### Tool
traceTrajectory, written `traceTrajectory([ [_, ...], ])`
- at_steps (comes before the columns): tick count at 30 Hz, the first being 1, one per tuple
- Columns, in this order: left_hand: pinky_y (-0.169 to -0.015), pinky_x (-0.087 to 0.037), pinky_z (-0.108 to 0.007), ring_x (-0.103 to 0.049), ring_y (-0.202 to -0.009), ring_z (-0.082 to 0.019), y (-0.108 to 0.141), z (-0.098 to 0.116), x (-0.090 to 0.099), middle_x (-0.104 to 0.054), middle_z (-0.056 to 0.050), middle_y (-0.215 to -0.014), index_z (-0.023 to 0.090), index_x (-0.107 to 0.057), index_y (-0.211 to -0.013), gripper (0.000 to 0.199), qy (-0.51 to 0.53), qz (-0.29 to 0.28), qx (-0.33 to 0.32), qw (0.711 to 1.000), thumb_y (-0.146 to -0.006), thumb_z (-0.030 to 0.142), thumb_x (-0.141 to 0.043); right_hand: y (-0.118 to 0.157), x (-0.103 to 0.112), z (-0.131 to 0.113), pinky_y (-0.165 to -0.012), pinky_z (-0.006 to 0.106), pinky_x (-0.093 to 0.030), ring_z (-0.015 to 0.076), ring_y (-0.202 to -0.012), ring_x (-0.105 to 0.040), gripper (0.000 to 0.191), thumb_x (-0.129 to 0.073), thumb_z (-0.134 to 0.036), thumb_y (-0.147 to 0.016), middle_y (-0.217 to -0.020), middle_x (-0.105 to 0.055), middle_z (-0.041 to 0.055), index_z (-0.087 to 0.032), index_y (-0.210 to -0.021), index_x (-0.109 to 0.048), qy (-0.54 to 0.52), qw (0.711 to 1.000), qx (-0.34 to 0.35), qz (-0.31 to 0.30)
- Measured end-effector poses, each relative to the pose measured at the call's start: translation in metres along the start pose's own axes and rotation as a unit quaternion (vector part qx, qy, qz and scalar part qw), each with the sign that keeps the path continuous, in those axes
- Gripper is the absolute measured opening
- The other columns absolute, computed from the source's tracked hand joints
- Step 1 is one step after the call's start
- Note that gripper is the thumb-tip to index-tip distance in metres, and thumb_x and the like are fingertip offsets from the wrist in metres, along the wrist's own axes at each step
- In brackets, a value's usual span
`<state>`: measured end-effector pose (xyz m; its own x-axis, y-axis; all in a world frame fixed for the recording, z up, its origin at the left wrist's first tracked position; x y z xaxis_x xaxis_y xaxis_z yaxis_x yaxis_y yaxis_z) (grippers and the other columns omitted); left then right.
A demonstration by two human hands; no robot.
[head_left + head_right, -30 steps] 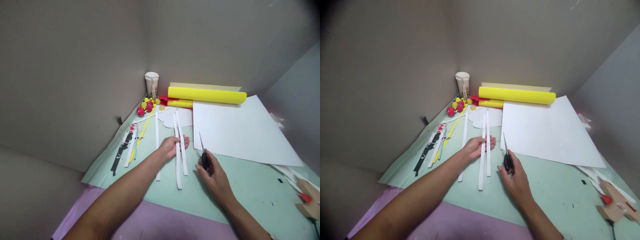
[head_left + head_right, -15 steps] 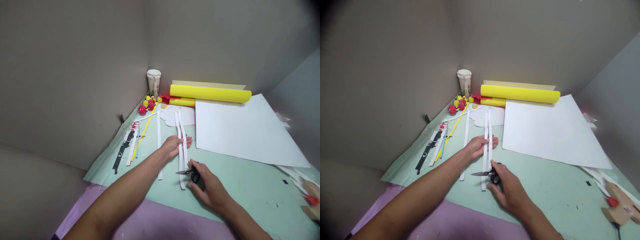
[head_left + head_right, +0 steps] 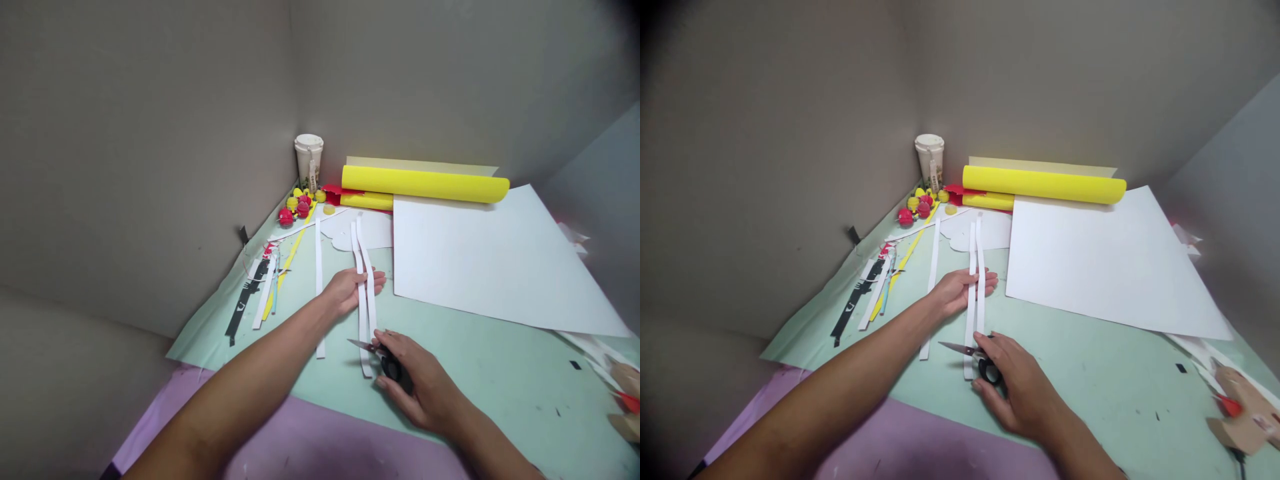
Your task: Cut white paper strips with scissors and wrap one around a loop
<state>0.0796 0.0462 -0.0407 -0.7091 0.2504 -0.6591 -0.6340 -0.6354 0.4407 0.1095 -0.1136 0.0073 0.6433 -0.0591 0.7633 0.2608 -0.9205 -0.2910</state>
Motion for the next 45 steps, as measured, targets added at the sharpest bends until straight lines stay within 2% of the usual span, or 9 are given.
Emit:
traceTrajectory([
  [8, -0.087, -0.054, -0.036, -0.07, -0.09, -0.023, 0.0, 0.0, 0.002, -0.066, -0.023, -0.107, 0.003, -0.059, -0.096, 0.019, 0.014, 0.009, 0.002, 1.0, -0.081, 0.0, -0.049, -0.001, 0.004, -0.008, -0.086, 0.043, -0.05, 0.0267, -0.103, -0.057, 0.065, -0.054, -0.021, -0.086, -0.119, -0.059, 0.0133, -0.025, -0.145, -0.027, -0.063, 0.998, 0.012, -0.003],
  [15, -0.088, -0.054, -0.037, -0.069, -0.091, -0.024, -0.002, 0.0, 0.003, -0.067, -0.022, -0.105, 0.004, -0.059, -0.096, 0.018, 0.022, 0.009, -0.002, 1.0, -0.082, 0.001, -0.05, 0.001, 0.006, -0.005, -0.081, 0.041, -0.051, 0.025, -0.096, -0.06, 0.065, -0.056, -0.02, -0.086, -0.111, -0.061, 0.0115, -0.026, -0.145, -0.029, -0.109, 0.994, 0.007, -0.005],
  [20, -0.088, -0.054, -0.035, -0.069, -0.088, -0.021, -0.003, -0.001, 0.003, -0.067, -0.02, -0.102, 0.004, -0.061, -0.092, 0.017, 0.005, 0.004, -0.01, 1.0, -0.079, -0.003, -0.053, 0.009, 0.019, 0.015, -0.09, 0.042, -0.05, 0.0251, -0.102, -0.064, 0.06, -0.053, -0.023, -0.088, -0.109, -0.061, 0.0095, -0.028, -0.144, -0.029, -0.163, 0.981, -0.056, 0.085],
  [22, -0.088, -0.054, -0.034, -0.069, -0.086, -0.02, -0.004, -0.001, 0.003, -0.068, -0.019, -0.101, 0.005, -0.061, -0.091, 0.019, -0.007, 0.002, -0.015, 1.0, -0.077, -0.006, -0.054, 0.01, 0.02, 0.021, -0.09, 0.04, -0.051, 0.0246, -0.103, -0.064, 0.062, -0.056, -0.024, -0.087, -0.107, -0.06, 0.0086, -0.029, -0.143, -0.029, -0.154, 0.98, -0.076, 0.101],
  [29, -0.092, -0.052, -0.034, -0.068, -0.087, -0.019, -0.003, 0.0, 0.0, -0.069, -0.015, -0.092, 0.007, -0.059, -0.093, 0.023, -0.004, -0.003, -0.016, 1.0, -0.078, -0.008, -0.051, 0.002, 0.004, 0.013, -0.083, 0.035, -0.054, 0.0222, -0.098, -0.066, 0.062, -0.056, -0.023, -0.088, -0.111, -0.062, 0.01, -0.028, -0.144, -0.03, -0.071, 0.995, -0.071, 0.025],
  [40, -0.094, -0.051, -0.034, -0.068, -0.088, -0.018, -0.002, 0.009, 0.004, -0.068, -0.015, -0.097, 0.008, -0.056, -0.094, 0.025, 0.001, 0.027, -0.06, 0.998, -0.077, -0.009, -0.049, 0.002, 0.005, 0.008, -0.08, 0.032, -0.054, 0.0206, -0.095, -0.066, 0.061, -0.056, -0.021, -0.087, -0.109, -0.065, 0.0085, -0.029, -0.142, -0.032, -0.061, 0.997, -0.05, 0.018],
  [45, -0.095, -0.051, -0.035, -0.069, -0.087, -0.018, 0.0, 0.01, 0.004, -0.068, -0.016, -0.099, 0.008, -0.057, -0.095, 0.024, -0.001, 0.032, -0.066, 0.997, -0.078, -0.008, -0.049, 0.0, 0.002, 0.0, -0.078, 0.034, -0.054, 0.02, -0.09, -0.063, 0.058, -0.056, -0.018, -0.088, -0.104, -0.063, 0.0092, -0.028, -0.141, -0.034, -0.069, 0.997, -0.015, 0.009],
])
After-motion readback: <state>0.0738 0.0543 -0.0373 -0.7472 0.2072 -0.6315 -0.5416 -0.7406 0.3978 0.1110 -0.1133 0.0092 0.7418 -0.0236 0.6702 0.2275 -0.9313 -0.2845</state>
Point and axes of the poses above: each hand's wrist, its own y-axis away from the middle knuckle, its own x-axis out of the back of the hand, z = x × y, the point moved 9 cm from there along -y, towards the middle knuckle
